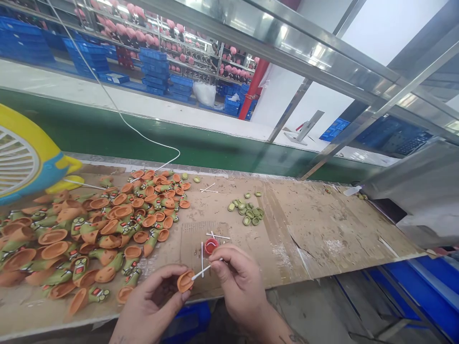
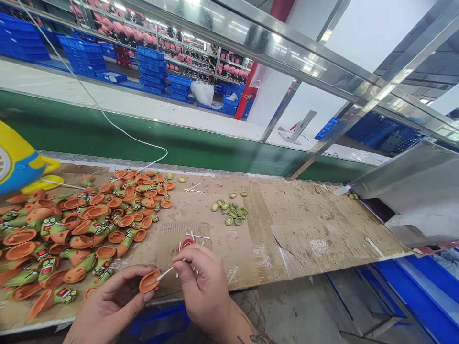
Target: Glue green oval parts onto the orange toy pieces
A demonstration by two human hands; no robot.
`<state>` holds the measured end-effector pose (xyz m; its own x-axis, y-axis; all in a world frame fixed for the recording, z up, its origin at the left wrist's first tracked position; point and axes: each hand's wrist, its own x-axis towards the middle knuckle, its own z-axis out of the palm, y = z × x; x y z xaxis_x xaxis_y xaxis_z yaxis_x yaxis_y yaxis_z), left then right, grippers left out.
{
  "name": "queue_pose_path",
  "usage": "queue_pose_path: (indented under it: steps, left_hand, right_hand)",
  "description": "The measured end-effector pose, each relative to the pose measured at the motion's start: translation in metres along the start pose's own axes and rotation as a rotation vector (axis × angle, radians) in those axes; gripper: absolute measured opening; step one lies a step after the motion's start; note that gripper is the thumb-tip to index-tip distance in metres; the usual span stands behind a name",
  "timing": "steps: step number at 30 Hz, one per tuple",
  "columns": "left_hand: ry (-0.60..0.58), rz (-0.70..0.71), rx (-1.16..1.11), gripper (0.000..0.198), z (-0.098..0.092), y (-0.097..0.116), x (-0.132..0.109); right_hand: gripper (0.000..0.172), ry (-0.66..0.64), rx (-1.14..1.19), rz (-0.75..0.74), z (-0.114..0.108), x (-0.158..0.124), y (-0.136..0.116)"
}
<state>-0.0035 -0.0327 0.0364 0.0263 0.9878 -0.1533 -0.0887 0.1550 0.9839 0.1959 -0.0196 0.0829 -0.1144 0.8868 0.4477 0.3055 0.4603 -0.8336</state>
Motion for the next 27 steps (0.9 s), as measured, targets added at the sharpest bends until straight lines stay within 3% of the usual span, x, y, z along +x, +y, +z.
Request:
queue_pose_path:
  steps: [8, 19, 27]
  left_hand:
    - [0.073, -0.071, -0.024, 0.045, 0.011, 0.017, -0.007]
    - [0.062, -0.081, -0.008, 0.05, -0.012, -0.011, 0.005]
    - [0.05, -0.068, -0.003, 0.049, -0.012, -0.012, 0.006]
  right_hand:
    - [0.014, 0.032, -0.009, -0.091, -0.004, 0.003, 0.004]
    - [0.015, -0.014, -0.262, -0.064, -0.008, 0.011, 0.055]
    - [0.015, 0.009, -0.28, -0.077, -0.006, 0.009, 0.055]
